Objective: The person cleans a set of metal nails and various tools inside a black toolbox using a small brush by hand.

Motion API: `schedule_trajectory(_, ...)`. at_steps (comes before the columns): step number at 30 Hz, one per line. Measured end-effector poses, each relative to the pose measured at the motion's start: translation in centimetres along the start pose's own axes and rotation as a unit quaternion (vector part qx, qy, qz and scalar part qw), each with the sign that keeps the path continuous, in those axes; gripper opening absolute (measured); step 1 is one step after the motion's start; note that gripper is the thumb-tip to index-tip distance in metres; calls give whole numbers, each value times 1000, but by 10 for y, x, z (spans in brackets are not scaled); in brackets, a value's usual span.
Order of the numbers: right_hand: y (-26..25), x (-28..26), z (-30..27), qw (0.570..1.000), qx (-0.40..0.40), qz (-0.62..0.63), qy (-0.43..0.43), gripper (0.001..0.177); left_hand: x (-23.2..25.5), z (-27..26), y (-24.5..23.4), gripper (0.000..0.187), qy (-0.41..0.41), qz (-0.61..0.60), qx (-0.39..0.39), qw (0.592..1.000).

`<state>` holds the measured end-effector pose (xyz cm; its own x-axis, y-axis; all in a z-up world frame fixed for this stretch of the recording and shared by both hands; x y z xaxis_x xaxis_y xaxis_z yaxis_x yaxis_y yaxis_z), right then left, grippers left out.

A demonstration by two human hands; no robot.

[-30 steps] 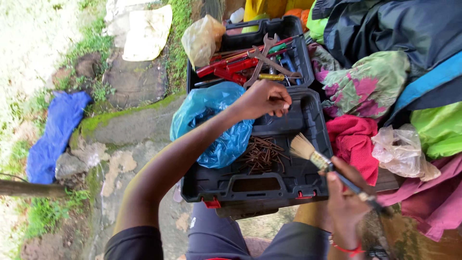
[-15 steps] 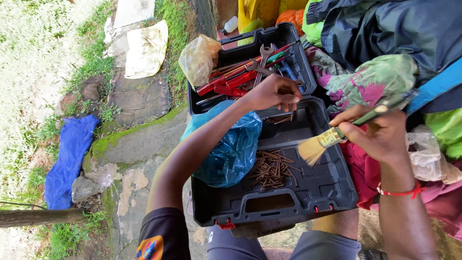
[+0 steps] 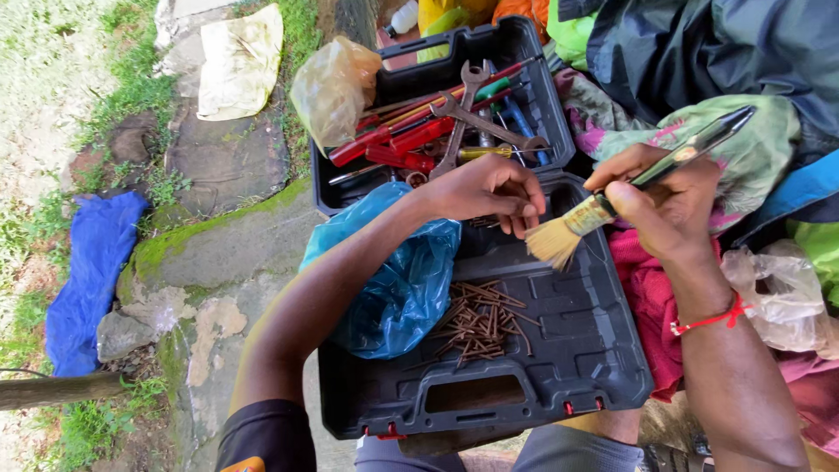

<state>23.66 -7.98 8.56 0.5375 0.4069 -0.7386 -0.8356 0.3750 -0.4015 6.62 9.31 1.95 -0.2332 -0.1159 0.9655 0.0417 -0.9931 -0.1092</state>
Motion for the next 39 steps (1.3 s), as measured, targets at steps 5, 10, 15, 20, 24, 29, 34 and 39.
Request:
schedule_trajectory(5,9,5,-2,993,16,-104,-61,14,-14,-4,2,20,51,4,-44,998)
schedule_trajectory(10,18,5,2,991,-9,-126,-36,11,-14,-6,1,26,62,-19,-38,997)
schedule_trajectory(15,18,4,-1,990,-22,-138,-8,8,-19,-6,3,20,52,-48,-26,997)
schedule_trajectory(20,19,-15,-4,987,62,-129,-74,6,-25,-5,0,21,68,5,34,997)
schedule_trajectory(24,32,-23,4,983,-46,-145,-106,3,-22,-6,-2,19,76,-95,37,992)
schedule_trajectory(29,30,-28,2,994,-50,-72,-68,3,-16,-9,-1,21,76,-74,21,994)
schedule_trajectory(34,24,-36,-2,981,58,-149,-110,2,-22,-8,0,18,71,-56,53,994)
schedule_trajectory(39,31,-17,1,986,-39,-145,-67,4,-21,-9,-1,13,89,-55,67,992)
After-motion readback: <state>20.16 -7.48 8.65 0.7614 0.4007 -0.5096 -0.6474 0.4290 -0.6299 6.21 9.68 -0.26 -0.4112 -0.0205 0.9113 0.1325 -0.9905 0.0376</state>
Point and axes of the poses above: each hand's wrist, its own z-axis towards the middle knuckle, its own y-axis out of the palm, x = y × z, the point moved 3 cm from there along z, towards the middle knuckle, and after that the axes turned 5 degrees about y, right-handed, at the moved point
